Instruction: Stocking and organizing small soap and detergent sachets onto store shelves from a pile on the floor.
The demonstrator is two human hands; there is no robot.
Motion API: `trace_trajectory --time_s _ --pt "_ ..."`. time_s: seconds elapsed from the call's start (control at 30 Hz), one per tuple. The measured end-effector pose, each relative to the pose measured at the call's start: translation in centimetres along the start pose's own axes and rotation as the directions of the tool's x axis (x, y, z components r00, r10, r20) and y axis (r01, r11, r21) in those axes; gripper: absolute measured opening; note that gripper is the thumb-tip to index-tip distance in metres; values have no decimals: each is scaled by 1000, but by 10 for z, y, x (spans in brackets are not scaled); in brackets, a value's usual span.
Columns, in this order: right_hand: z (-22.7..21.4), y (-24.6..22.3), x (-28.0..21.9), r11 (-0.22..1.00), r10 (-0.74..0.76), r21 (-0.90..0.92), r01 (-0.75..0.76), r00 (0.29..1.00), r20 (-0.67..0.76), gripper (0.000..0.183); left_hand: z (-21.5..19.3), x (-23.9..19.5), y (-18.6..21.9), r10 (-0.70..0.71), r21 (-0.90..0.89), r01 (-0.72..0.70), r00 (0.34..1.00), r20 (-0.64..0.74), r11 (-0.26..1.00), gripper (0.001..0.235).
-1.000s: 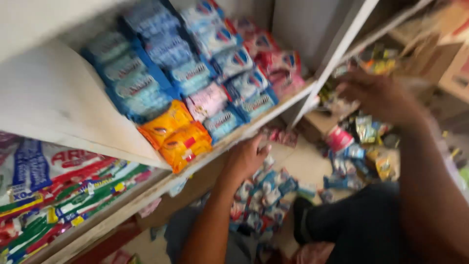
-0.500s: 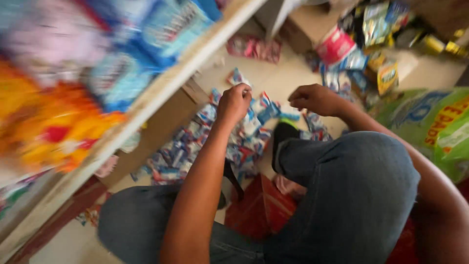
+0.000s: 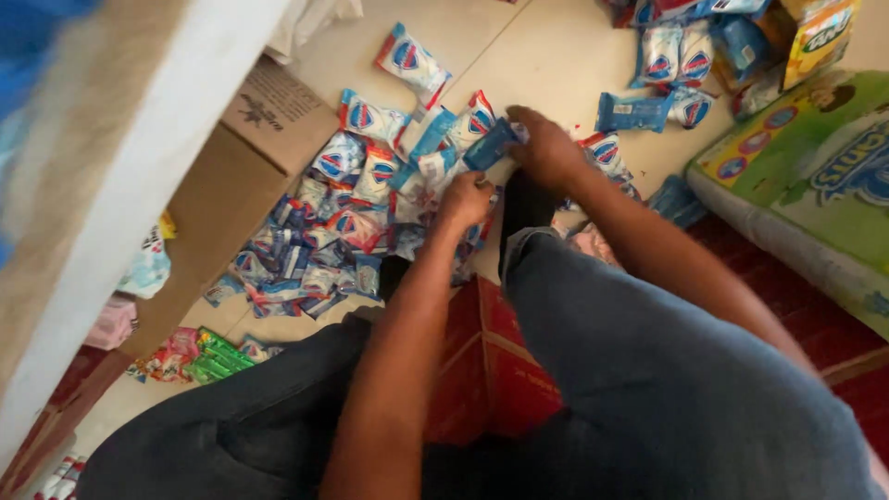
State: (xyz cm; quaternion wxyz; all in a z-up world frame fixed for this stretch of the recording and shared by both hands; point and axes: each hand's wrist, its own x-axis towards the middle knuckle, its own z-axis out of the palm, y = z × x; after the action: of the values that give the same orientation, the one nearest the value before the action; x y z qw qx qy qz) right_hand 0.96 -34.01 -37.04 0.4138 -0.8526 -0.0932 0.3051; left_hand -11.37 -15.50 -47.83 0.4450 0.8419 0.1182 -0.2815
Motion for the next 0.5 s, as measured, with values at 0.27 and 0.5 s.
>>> trace_trajectory --time_s 0.27,0.5 --pt "25 -24 -24 999 33 22 -31 998 -60 50 -16 -10 26 -509 -808 589 699 503 10 58" --pt "18 -15 -50 981 -180 -92 171 978 -101 44 -13 -4 13 -383 -867 475 836 393 147 34"
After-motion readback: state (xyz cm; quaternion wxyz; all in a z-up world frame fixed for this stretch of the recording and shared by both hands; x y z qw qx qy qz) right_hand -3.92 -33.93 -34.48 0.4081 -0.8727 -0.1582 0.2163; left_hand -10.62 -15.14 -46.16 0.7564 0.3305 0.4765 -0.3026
